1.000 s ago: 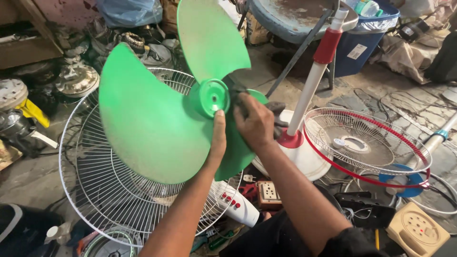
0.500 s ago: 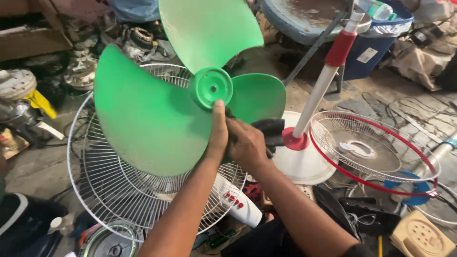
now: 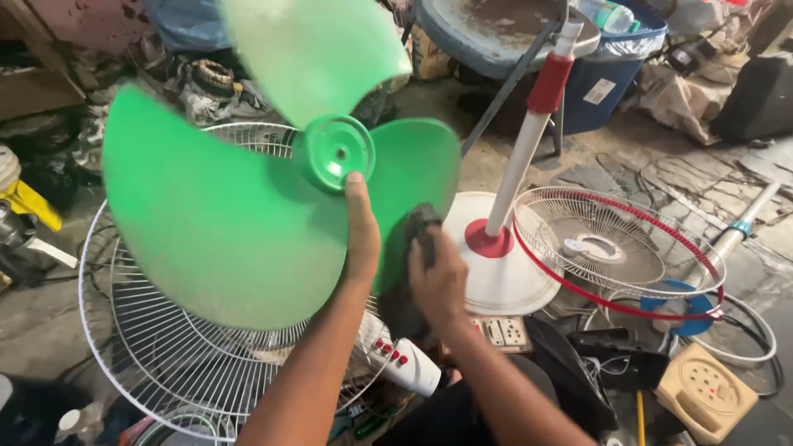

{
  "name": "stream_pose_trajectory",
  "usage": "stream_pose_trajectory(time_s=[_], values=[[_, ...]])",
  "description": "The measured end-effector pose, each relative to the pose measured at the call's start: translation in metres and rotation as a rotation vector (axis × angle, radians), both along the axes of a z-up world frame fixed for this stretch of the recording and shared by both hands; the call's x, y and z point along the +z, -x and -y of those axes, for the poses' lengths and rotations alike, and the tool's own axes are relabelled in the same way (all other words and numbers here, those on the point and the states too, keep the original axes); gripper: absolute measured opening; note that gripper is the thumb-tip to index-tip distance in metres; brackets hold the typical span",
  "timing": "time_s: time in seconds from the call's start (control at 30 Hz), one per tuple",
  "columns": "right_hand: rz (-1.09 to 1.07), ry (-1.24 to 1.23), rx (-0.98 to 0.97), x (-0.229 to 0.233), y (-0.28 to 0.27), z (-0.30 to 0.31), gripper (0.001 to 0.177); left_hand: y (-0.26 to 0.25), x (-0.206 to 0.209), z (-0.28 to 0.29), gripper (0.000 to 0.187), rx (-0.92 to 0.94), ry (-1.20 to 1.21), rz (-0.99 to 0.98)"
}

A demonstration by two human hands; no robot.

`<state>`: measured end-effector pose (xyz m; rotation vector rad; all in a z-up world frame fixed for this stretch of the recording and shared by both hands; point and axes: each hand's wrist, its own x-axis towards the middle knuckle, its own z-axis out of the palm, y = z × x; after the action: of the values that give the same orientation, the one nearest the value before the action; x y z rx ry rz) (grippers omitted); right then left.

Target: The person cleans a fan. The person wipes the front grill and the fan blades using a cloth, then places the grill and the blades back onto the fan body.

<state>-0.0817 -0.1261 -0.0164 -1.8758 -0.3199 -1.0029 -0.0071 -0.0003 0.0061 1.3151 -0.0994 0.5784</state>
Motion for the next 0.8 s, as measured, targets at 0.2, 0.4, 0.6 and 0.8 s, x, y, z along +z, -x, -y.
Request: stream_pose_trajectory(time_s=[0.2, 0.4, 0.6, 0.8], values=[[0.172, -0.008, -0.176, 0.076, -0.08, 0.05, 0.019, 0.041, 0.038, 0.012, 0.057, -0.315, 0.294, 0.061], [0.05, 0.063, -0.07, 0.003, -0.015, 0.005, 0.022, 0.006, -0.02, 0.006, 0.058, -0.07, 0.034, 0.051], [-0.054, 0.029, -0.201, 0.051, -0.09, 0.049, 0.016, 0.022, -0.03, 0.008, 0.064, -0.261, 0.27, -0.101], [-0.045, 0.012, -0.097, -0.013, -0.014, -0.003, 0.027, 0.02, -0.005, -0.002, 0.062, -0.244, 0.318, -0.046]])
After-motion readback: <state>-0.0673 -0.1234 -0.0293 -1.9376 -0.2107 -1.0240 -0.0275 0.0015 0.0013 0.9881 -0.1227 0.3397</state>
